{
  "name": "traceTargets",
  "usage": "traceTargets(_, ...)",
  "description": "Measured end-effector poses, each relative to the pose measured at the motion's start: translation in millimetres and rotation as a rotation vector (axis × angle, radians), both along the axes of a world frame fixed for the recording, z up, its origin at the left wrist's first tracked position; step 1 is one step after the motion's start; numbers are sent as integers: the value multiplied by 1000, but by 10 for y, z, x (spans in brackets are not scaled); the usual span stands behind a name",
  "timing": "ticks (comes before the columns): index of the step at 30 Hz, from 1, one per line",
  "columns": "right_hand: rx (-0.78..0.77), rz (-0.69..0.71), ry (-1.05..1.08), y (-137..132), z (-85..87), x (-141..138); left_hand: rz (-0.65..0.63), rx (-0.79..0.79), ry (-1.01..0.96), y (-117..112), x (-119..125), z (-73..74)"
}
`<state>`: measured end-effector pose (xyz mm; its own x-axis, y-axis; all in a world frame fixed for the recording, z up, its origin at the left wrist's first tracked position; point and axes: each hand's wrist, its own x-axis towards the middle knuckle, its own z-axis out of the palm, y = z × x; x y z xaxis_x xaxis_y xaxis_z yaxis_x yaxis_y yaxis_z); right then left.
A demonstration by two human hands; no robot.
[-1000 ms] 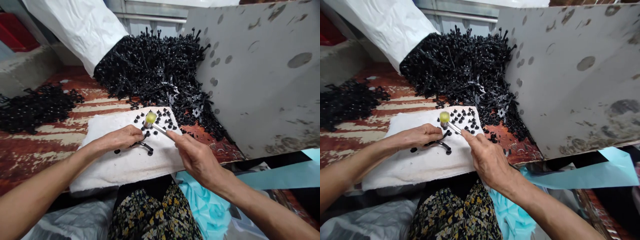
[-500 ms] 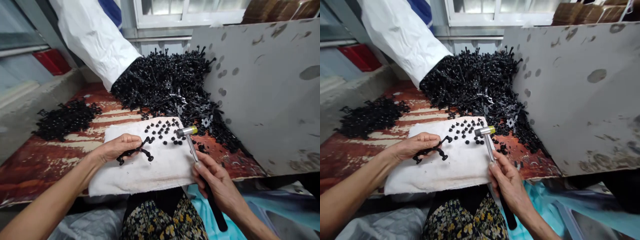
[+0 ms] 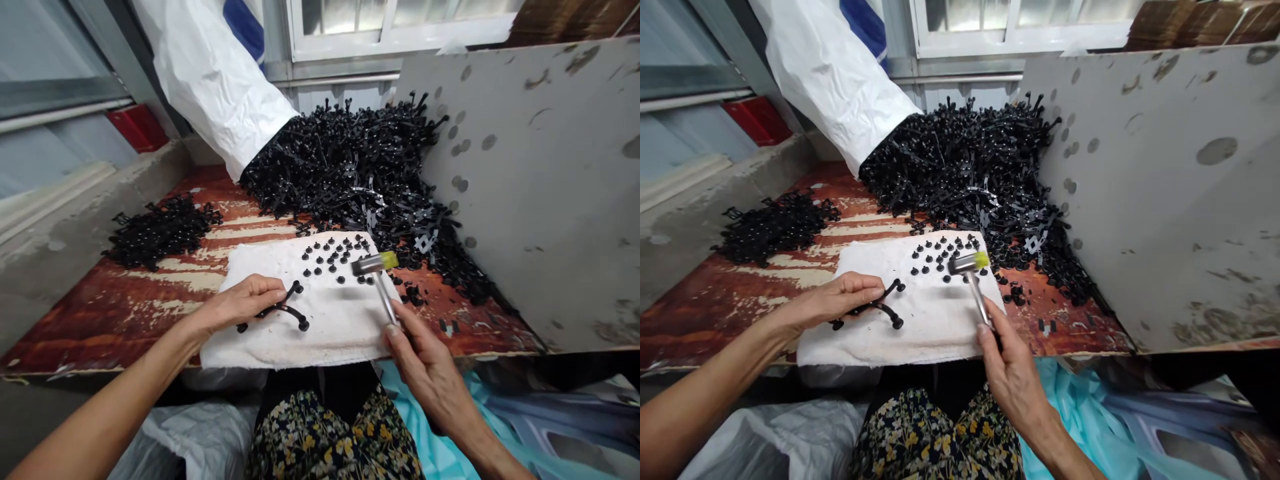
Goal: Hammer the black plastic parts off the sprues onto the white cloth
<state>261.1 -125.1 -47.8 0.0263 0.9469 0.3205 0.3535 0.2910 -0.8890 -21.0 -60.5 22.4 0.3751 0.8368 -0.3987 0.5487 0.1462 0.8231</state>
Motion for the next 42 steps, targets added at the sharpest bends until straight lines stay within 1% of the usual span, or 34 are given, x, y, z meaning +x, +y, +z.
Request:
traceTargets(2, 134, 97, -160, -14, 119, -44, -43, 84, 104, -12, 67, -53)
traceTargets(4, 249, 217, -227, -14, 254, -112, -62, 136, 156, -16, 107, -108)
traceTargets(5, 305, 244, -235, -5, 310, -152, -68, 147, 169, -16, 115, -130)
traceTargets(7, 402, 231, -229, 33, 366, -229, -79, 155, 174, -14, 115, -159)
traceTargets(9, 419, 228, -293, 92, 348, -283, -81, 170, 166, -11, 107, -171)
traceTargets(10, 389, 253, -364, 124, 322, -294, -80, 172, 160, -11, 103, -173)
traceTargets(12, 280, 306, -492, 170, 273, -283, -65, 161, 146, -14, 98, -170)
traceTargets(13, 222, 312, -507, 179, 261, -263, -54, 147, 134, -20, 95, -167)
traceTargets(14, 173, 298, -472, 176, 259, -239, -37, 127, 117, -28, 88, -162)
traceTargets(16, 67, 238, -287, 139, 272, -190, 48, 83, 61, -58, 64, -147)
traceTargets(19, -196, 186, 82, 45, 256, -156, 268, 28, -97, -138, 15, -101)
traceTargets(21, -367, 168, 286, -6, 190, -167, 396, 1, -225, -216, -7, -61)
traceTargets(23, -458, 148, 401, -36, 98, -194, 488, -17, -321, -304, -10, -31)
traceTargets(25, -461, 134, 428, -51, 12, -224, 563, -1, -386, -395, 5, -24)
traceTargets(29, -373, 129, 382, -83, -92, -264, 678, 46, -488, -557, 52, -52)
traceTargets(34, -303, 83, 370, -123, -148, -278, 803, -45, -591, -710, 84, -56)
traceTargets(38, -275, 69, 365, -126, -171, -264, 866, -79, -655, -796, 90, -63)
traceTargets(42, -251, 56, 373, -125, -190, -257, 870, -117, -714, -885, 98, -103)
